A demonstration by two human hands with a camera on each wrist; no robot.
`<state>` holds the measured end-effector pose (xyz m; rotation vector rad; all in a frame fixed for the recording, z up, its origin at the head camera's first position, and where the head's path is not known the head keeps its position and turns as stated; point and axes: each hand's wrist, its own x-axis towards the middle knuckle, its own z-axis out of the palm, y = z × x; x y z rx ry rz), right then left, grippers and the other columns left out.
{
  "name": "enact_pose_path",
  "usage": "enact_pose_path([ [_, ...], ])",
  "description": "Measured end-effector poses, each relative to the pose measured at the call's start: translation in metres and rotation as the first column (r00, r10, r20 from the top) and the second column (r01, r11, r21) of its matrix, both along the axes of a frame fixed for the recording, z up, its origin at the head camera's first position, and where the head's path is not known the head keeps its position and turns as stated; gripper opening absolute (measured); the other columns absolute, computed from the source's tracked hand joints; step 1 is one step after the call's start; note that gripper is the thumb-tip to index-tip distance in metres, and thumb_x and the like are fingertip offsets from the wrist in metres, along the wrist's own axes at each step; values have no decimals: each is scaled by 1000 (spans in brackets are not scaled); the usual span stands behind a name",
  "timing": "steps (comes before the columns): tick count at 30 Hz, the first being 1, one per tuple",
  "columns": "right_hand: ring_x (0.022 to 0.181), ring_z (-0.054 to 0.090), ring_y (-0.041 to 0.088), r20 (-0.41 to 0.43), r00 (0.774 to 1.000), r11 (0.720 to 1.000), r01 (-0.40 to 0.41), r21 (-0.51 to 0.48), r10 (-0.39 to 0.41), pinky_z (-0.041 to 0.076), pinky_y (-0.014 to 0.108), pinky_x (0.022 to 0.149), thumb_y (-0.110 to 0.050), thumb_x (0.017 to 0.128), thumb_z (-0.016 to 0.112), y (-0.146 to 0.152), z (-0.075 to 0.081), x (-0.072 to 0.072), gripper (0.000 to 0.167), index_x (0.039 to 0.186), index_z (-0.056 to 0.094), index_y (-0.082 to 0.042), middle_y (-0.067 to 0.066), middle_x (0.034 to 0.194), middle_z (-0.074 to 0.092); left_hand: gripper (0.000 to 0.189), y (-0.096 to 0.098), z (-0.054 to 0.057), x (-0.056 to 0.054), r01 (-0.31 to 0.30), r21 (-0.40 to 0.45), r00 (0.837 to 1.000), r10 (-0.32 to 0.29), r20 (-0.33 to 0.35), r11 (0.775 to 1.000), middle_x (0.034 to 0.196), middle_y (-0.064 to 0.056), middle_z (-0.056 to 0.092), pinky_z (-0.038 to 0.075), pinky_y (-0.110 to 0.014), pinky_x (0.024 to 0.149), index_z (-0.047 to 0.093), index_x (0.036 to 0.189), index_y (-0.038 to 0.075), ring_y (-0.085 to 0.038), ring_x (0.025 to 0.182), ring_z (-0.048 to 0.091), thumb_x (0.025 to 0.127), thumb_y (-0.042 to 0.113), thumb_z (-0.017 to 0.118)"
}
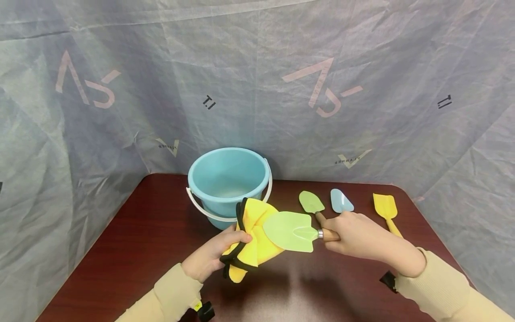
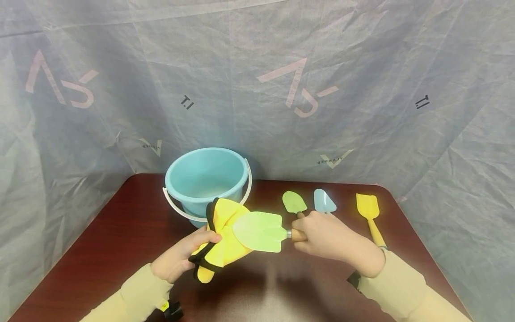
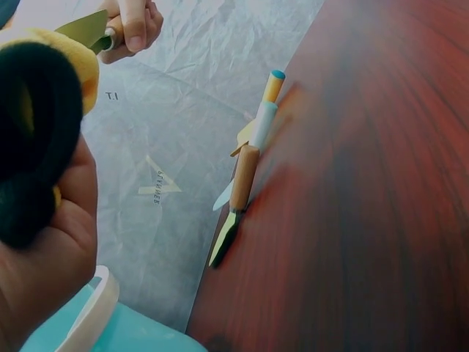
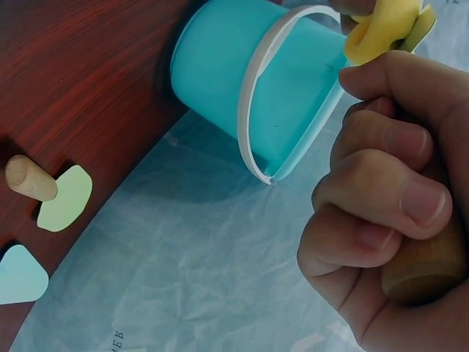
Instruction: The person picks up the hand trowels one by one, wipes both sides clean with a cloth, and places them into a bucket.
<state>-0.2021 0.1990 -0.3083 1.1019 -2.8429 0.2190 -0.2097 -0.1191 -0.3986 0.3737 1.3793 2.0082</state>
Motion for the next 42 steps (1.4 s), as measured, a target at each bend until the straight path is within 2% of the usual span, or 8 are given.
enact_pose_path([
  [4, 50, 21, -1, -10, 1000, 1000, -1, 17, 1, 28, 20, 45, -15, 75, 62, 1, 0, 0, 34, 58, 33, -24, -18, 53, 19, 43, -8, 2, 5, -38, -84, 999, 41, 26, 996, 101, -1, 63, 53, -28, 77, 42, 123, 12, -13, 86, 64, 84, 23, 59],
  [11, 50, 21, -1, -21, 1000, 1000, -11, 27, 12, 28, 20, 46, -15, 75, 62, 4, -2, -1, 33, 60, 34, -24, -18, 55, 18, 30, -17, 1, 5, 6, 52, 1000, -5, -22, 999, 98, -1, 67, 54, -27, 78, 47, 116, 10, -12, 87, 67, 86, 13, 52],
  [24, 51, 18, -2, -17, 1000, 1000, -25, 14, 25, 26, 19, 45, -13, 76, 61, 7, -4, -1, 33, 61, 33, -24, -17, 57, 15, 27, -38, 4, 8, 24, 82, 998, -19, -61, 996, 96, -1, 68, 55, -26, 77, 46, 114, 11, -12, 85, 68, 88, 10, 50],
  [26, 51, 18, -2, -20, 999, 1000, -27, 14, 28, 27, 19, 45, -13, 75, 61, 8, -4, -1, 33, 62, 33, -24, -17, 58, 15, 28, -40, 5, 9, 7, 61, 998, -4, -58, 998, 95, -1, 67, 55, -26, 77, 45, 115, 10, -12, 85, 68, 88, 11, 50],
  [32, 53, 15, -1, -22, 999, 1000, -27, 2, 27, 24, 18, 45, -12, 75, 61, 10, -4, 0, 33, 61, 33, -24, -17, 58, 14, 46, -46, 9, 15, -97, -124, 995, 100, 14, 988, 100, -2, 63, 53, -28, 78, 36, 126, 12, -14, 85, 65, 87, 21, 58],
  [34, 53, 15, -1, -21, 999, 1000, -25, 0, 25, 23, 18, 45, -12, 74, 61, 10, -4, 0, 34, 61, 33, -24, -17, 58, 14, 42, -47, 9, 15, -89, -106, 996, 89, 1, 990, 99, -2, 65, 54, -28, 78, 39, 124, 11, -14, 85, 66, 87, 19, 57],
  [38, 53, 14, -1, -22, 999, 1000, -23, 0, 23, 21, 18, 44, -13, 74, 62, 11, -4, 1, 35, 60, 33, -24, -17, 58, 14, 27, -47, 7, 13, -24, 33, 998, 26, -52, 999, 95, -2, 68, 55, -28, 77, 46, 114, 9, -13, 84, 68, 88, 11, 50],
  [42, 53, 14, -1, -26, 999, 1000, -25, -1, 25, 21, 18, 44, -12, 74, 62, 12, -5, 1, 35, 59, 32, -24, -17, 58, 14, 25, -50, 7, 13, -4, 57, 998, 8, -63, 998, 95, -2, 68, 55, -28, 77, 46, 113, 10, -13, 85, 69, 89, 11, 50],
])
